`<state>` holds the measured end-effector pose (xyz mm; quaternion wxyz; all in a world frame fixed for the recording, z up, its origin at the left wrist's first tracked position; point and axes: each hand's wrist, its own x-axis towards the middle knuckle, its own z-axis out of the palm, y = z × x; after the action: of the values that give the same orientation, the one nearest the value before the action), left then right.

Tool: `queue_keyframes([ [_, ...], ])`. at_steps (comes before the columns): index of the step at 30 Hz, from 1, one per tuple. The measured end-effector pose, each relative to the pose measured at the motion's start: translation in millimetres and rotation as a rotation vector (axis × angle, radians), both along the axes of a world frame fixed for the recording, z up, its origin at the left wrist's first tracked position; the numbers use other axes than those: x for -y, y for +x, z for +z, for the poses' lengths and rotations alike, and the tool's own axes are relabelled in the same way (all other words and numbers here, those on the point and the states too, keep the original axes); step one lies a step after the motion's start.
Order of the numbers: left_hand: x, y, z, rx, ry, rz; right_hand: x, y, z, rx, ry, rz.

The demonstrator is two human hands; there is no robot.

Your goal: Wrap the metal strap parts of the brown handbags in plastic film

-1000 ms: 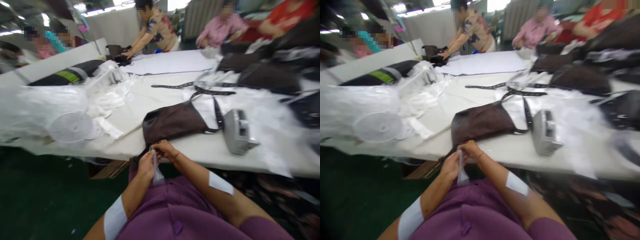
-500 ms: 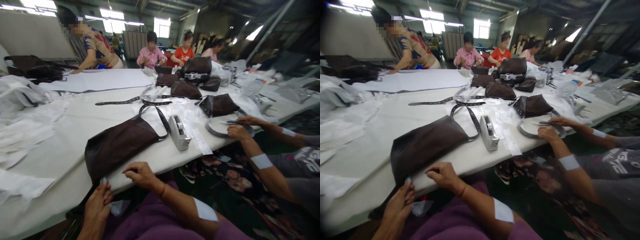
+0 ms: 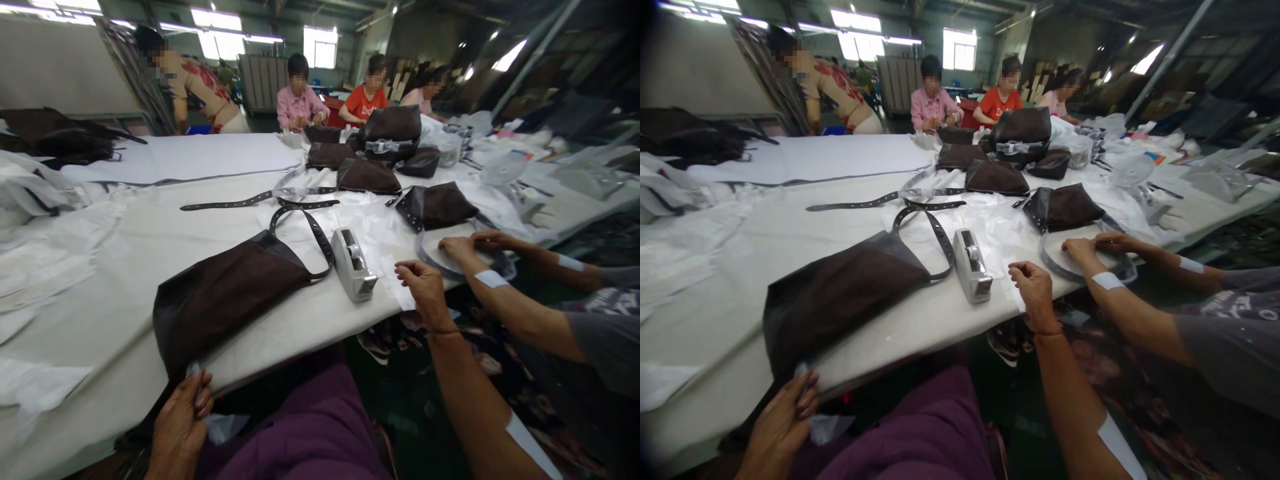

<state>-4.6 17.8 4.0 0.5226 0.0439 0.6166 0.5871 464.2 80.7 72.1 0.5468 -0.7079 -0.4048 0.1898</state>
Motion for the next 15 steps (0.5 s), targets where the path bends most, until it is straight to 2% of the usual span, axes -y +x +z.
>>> queue_keyframes([
  [9,0,3,4.0,0.001,0.006,0.014,-43,-5,0.9,0.183,-0.388,0.242],
  [15,1,0,0.6,0.019,0.026,0.004,-63,-17,-0.7,-0.152,-0.487,0.230],
])
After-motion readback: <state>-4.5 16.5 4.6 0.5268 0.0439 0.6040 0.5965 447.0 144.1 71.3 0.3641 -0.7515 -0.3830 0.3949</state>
